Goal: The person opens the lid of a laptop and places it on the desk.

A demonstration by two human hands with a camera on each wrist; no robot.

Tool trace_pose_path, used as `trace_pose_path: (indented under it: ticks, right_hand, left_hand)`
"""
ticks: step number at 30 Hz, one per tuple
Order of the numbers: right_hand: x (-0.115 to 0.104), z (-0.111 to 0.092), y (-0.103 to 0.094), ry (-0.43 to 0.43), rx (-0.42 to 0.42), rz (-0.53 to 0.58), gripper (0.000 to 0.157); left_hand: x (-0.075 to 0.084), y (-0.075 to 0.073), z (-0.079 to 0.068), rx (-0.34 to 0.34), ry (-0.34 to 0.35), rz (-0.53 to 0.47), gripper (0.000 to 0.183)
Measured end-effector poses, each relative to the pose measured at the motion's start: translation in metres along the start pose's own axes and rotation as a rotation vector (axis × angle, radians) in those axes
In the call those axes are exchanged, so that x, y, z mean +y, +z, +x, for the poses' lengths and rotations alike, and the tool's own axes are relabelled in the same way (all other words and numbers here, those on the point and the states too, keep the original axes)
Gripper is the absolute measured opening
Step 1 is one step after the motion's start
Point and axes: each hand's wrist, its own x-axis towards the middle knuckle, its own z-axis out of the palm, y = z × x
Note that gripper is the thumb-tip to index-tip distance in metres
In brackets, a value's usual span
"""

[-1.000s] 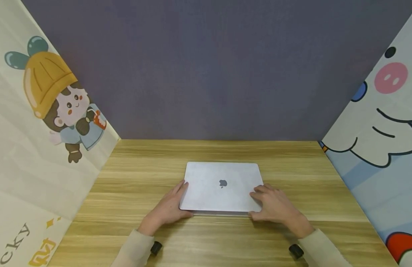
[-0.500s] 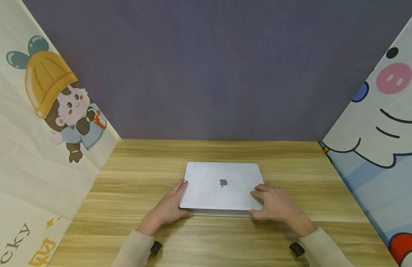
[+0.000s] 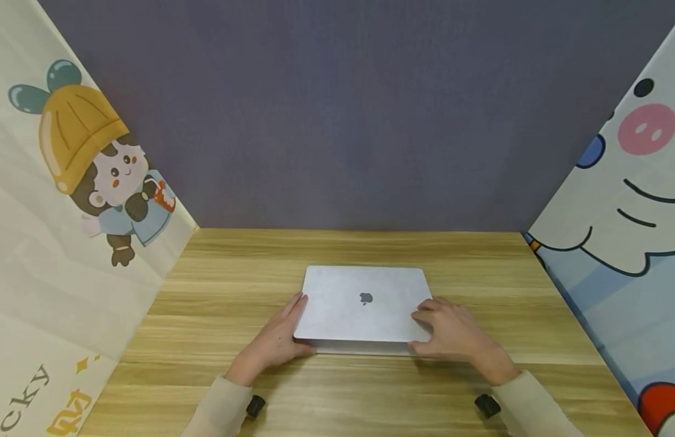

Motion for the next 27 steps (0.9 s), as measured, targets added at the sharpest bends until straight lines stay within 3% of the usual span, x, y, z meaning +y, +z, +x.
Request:
trace_pose_path:
  ticks: [27]
  right_hand:
    - [0.0034, 0.0046, -0.0087, -0.013, -0.010, 0.023, 0.053]
  left_hand:
    - [-0.0037, -0.0013, 0.0007, -0.006, 0.006, 0.000, 0.120]
